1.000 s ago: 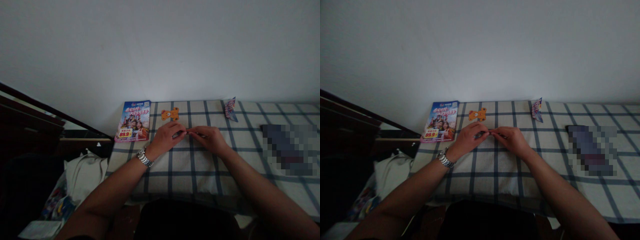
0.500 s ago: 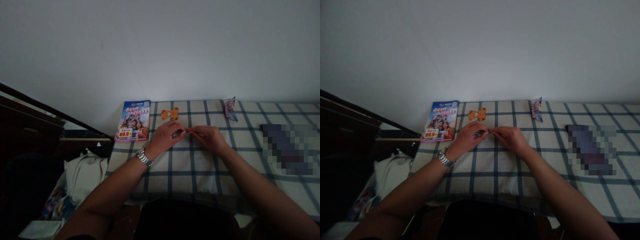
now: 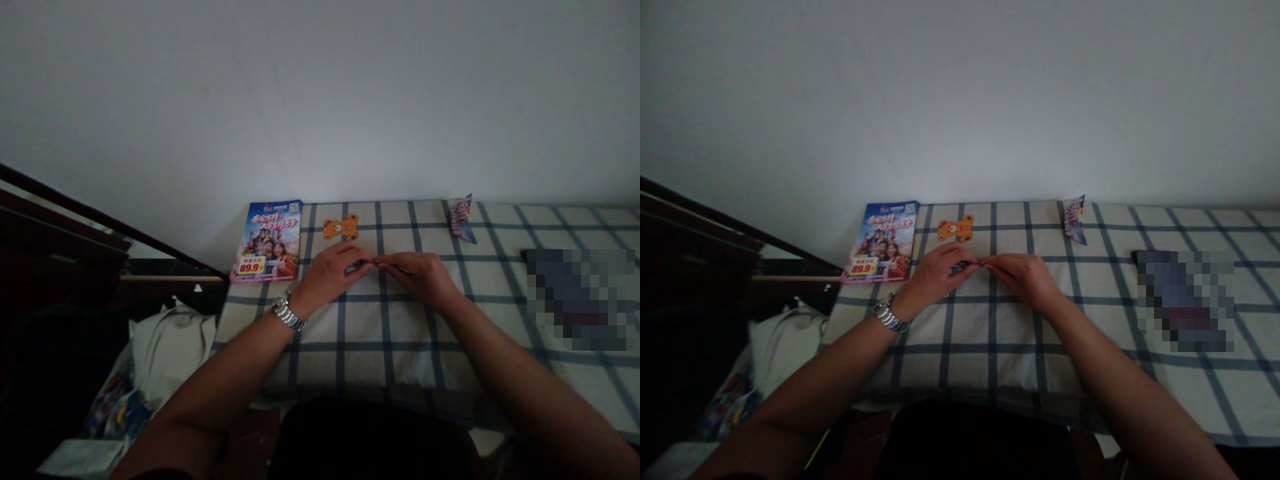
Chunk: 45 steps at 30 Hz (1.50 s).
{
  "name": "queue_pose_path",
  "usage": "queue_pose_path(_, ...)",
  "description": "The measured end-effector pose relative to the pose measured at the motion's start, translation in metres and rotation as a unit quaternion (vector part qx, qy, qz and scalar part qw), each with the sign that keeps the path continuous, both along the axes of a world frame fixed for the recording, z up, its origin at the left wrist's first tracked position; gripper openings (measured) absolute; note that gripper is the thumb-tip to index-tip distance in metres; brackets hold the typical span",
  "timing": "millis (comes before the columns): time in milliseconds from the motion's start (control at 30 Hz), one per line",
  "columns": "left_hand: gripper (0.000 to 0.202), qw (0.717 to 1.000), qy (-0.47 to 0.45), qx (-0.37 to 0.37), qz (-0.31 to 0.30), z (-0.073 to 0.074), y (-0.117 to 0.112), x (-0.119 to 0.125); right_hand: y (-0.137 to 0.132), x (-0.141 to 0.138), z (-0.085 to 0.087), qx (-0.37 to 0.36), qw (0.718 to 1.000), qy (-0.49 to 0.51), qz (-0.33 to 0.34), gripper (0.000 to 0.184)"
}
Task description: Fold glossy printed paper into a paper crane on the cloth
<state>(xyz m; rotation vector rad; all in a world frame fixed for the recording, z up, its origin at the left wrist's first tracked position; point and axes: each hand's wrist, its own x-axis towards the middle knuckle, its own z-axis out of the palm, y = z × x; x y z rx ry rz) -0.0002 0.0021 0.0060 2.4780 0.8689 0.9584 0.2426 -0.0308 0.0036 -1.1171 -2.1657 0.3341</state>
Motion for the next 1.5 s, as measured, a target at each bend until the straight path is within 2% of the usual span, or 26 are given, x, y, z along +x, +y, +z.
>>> queue_pose_path(133,0.01,1.0,-0.002,0.005,0.003,-0.002,0.002,0.0,0.001,0.0,0.0,-0.017,1.0,0.008,0.007,0.023)
queue_pose_path(500,0.01,0.999,0.027,0.036,0.002,0.0,0.002,-0.002,0.003,0.004,-0.002,-0.002,0.999,-0.032,0.008,0.022)
queue_pose_path(767,0.012,0.999,0.023,0.027,0.009,0.002,0.002,-0.002,0.006,0.006,-0.002,-0.018,0.999,-0.026,0.02,0.022)
queue_pose_path(1233,0.013,0.999,0.023,0.032,0.013,0.001,0.003,-0.005,0.007,0.011,-0.003,0.014,0.997,-0.068,0.018,0.023)
queue_pose_path(1500,0.015,0.999,0.027,0.038,0.008,0.003,0.003,-0.004,0.007,0.012,-0.001,-0.03,0.999,-0.035,0.016,0.025)
